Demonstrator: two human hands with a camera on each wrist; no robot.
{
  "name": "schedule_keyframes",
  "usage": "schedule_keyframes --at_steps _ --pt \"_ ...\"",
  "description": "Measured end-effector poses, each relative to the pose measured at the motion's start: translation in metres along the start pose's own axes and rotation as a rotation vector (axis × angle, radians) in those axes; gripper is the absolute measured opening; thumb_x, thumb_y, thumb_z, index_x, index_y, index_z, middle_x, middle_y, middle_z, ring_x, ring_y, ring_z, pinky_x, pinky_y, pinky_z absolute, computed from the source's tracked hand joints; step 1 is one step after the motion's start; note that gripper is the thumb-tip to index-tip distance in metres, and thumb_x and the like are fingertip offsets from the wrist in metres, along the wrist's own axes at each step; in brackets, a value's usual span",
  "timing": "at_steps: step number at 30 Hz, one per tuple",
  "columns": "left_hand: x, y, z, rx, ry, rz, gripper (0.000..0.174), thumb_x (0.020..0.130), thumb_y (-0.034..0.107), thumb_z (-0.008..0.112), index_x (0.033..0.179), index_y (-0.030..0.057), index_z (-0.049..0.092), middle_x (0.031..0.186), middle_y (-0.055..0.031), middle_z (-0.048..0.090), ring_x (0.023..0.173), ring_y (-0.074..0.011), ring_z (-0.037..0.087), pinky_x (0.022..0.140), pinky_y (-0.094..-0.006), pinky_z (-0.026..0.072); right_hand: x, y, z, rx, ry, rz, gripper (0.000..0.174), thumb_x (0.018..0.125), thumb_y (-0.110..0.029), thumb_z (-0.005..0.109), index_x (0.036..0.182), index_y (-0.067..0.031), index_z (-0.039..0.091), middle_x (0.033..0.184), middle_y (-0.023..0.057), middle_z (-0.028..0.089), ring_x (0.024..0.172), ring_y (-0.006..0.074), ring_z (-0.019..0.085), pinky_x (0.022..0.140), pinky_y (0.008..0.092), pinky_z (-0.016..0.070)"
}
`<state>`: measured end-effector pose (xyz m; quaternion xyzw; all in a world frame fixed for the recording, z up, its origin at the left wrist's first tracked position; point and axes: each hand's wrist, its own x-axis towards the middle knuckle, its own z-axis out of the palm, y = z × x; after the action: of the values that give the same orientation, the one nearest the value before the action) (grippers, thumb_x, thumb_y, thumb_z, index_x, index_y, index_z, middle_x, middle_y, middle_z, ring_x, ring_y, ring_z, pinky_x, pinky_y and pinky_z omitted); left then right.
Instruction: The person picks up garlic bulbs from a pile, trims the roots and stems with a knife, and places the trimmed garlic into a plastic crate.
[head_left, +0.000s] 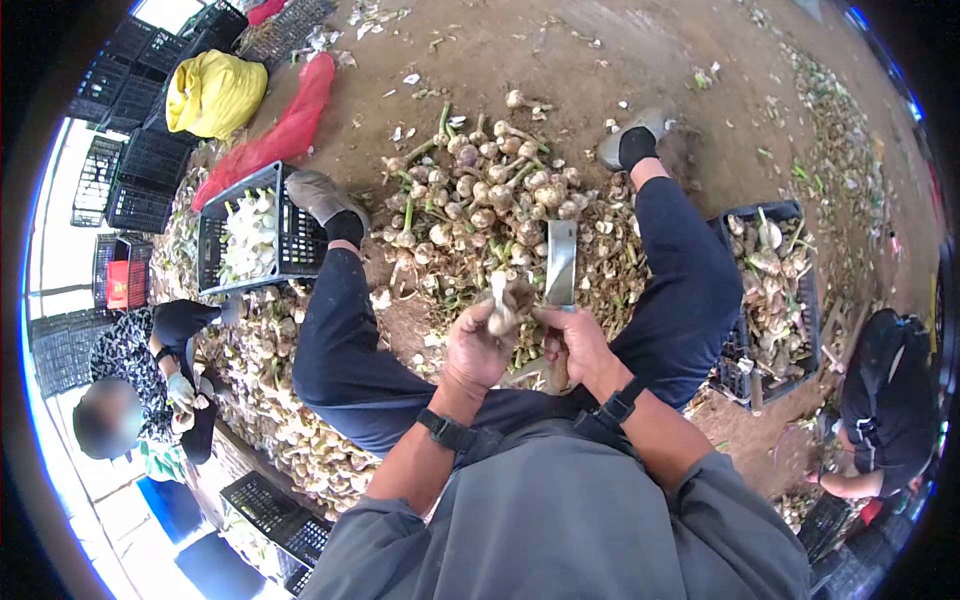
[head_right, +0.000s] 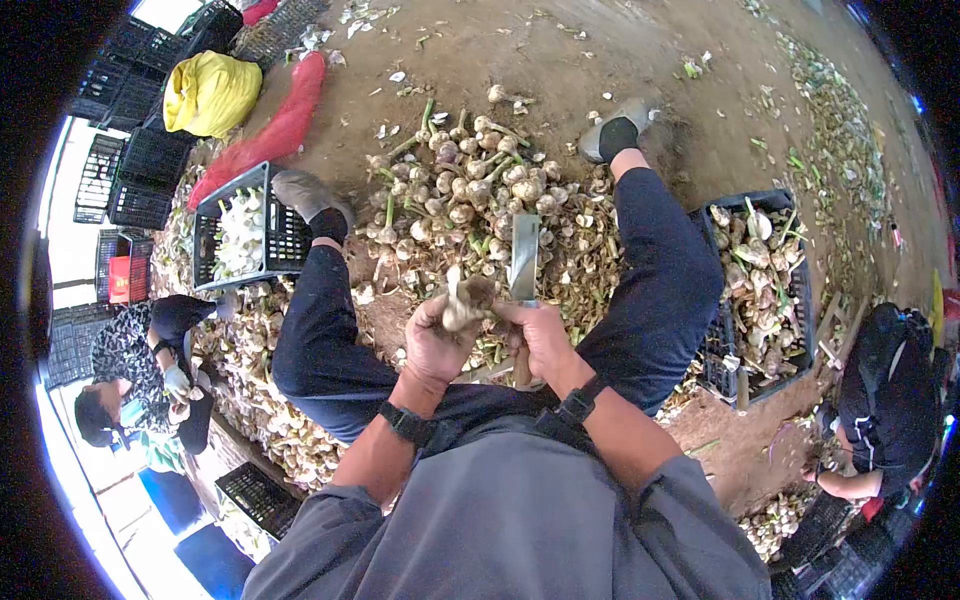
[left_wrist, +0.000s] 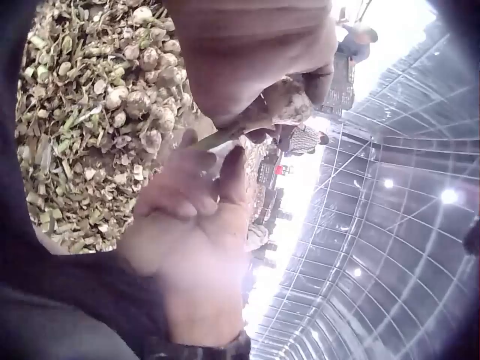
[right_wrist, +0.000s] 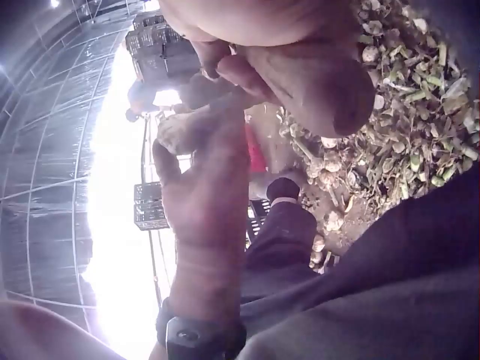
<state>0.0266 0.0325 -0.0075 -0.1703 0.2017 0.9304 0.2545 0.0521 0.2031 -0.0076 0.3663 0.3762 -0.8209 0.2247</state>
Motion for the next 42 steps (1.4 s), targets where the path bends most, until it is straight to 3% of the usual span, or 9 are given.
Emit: schedule_keyframes --at_steps 7,17,24,28,31,36,37,40,42 --pt "-0.007 0.024 0.005 0.69 0.23 -0.211 0.025 0.091 0.004 0.066 0.112 -0.0093 0.064 0.104 -0.0116 0.07 0.092 -0.018 0.068 0.086 -0.0304 0.0547 -0.002 -0.015 -0.008 -0.368 0.03 -0.373 0.012 0.082 -0.011 0.076 0.087 -0.0008 0.07 0.065 -0.0006 0.062 0.05 0.0062 0.052 0.045 0.024 0.0381" --pt "-0.013 0.011 0.012 1.179 0.07 -0.232 0.024 0.093 0.019 0.069 0.105 -0.0016 0.065 0.087 -0.0003 0.063 0.076 -0.0082 0.055 0.067 -0.0248 0.0453 -0.004 -0.016 -0.003 -0.853 0.205 -0.675 0.024 0.082 -0.022 0.075 0.088 0.0003 0.07 0.059 0.0049 0.062 0.05 0.013 0.055 0.051 0.0332 0.0445" --pt "0.0 0.009 -0.018 1.222 0.142 0.065 0.018 0.092 0.013 0.07 0.103 -0.0008 0.065 0.085 0.0001 0.062 0.073 -0.0086 0.053 0.066 -0.0261 0.045 -0.026 -0.003 0.0 -1.11 0.105 -0.71 0.023 0.079 -0.022 0.069 0.082 0.0007 0.067 0.066 0.0205 0.065 0.063 0.0378 0.065 0.061 0.0444 0.051" --pt "0.004 0.018 -0.015 1.11 0.095 0.076 0.02 0.092 0.013 0.071 0.106 0.0002 0.065 0.088 -0.0009 0.065 0.08 -0.0089 0.057 0.07 -0.0266 0.0472 0.009 0.01 -0.04 -1.402 0.074 -0.579 0.023 0.077 -0.022 0.07 0.08 0.0004 0.067 0.068 0.0224 0.065 0.065 0.0407 0.064 0.063 0.0468 0.0511" --pt "-0.006 0.035 0.001 1.033 0.12 0.025 0.018 0.093 0.014 0.071 0.106 0.0017 0.067 0.094 -0.0033 0.069 0.087 -0.0101 0.061 0.074 -0.0269 0.0489 0.011 0.01 -0.045 -1.131 0.222 -0.462 0.025 0.074 -0.021 0.072 0.076 0.0026 0.067 0.068 0.0216 0.065 0.063 0.0385 0.064 0.062 0.0451 0.0504" --pt "-0.055 0.129 -0.004 1.703 0.424 0.618 0.019 0.089 0.0 0.071 0.108 0.0009 0.072 0.107 -0.0098 0.074 0.094 -0.0154 0.068 0.084 -0.0281 0.0535 0.016 -0.013 -0.043 -0.872 0.272 -0.296 0.021 0.074 -0.018 0.078 0.078 0.0016 0.07 0.064 0.007 0.065 0.057 0.015 0.058 0.056 0.0337 0.0446" --pt "-0.074 0.159 -0.003 1.807 0.632 0.695 0.016 0.089 0.011 0.074 0.104 0.0039 0.074 0.092 -0.0109 0.073 0.082 -0.0201 0.068 0.075 -0.0323 0.0528 0.015 -0.017 -0.042 -0.873 0.262 -0.293 0.021 0.074 -0.018 0.078 0.078 0.0016 0.07 0.064 0.007 0.065 0.057 0.015 0.058 0.056 0.0337 0.0446" --pt "-0.138 0.239 -0.014 2.207 1.288 0.353 0.02 0.093 0.021 0.065 0.101 0.004 0.075 0.104 -0.0152 0.07 0.098 -0.0304 0.067 0.088 -0.0435 0.0506 0.023 -0.02 -0.044 -0.746 0.266 -0.286 0.019 0.073 -0.016 0.077 0.079 0.0006 0.071 0.063 0.0035 0.064 0.056 0.0119 0.056 0.055 0.031 0.0435" --pt "-0.161 0.263 -0.046 2.6 1.291 0.626 0.022 0.09 0.015 0.065 0.107 0.0035 0.074 0.122 -0.0162 0.065 0.115 -0.0309 0.062 0.097 -0.0451 0.0482 0.03 -0.021 -0.044 -0.76 0.269 -0.276 0.019 0.073 -0.016 0.077 0.08 0.0005 0.071 0.063 0.0035 0.064 0.056 0.0119 0.056 0.055 0.0307 0.0435"
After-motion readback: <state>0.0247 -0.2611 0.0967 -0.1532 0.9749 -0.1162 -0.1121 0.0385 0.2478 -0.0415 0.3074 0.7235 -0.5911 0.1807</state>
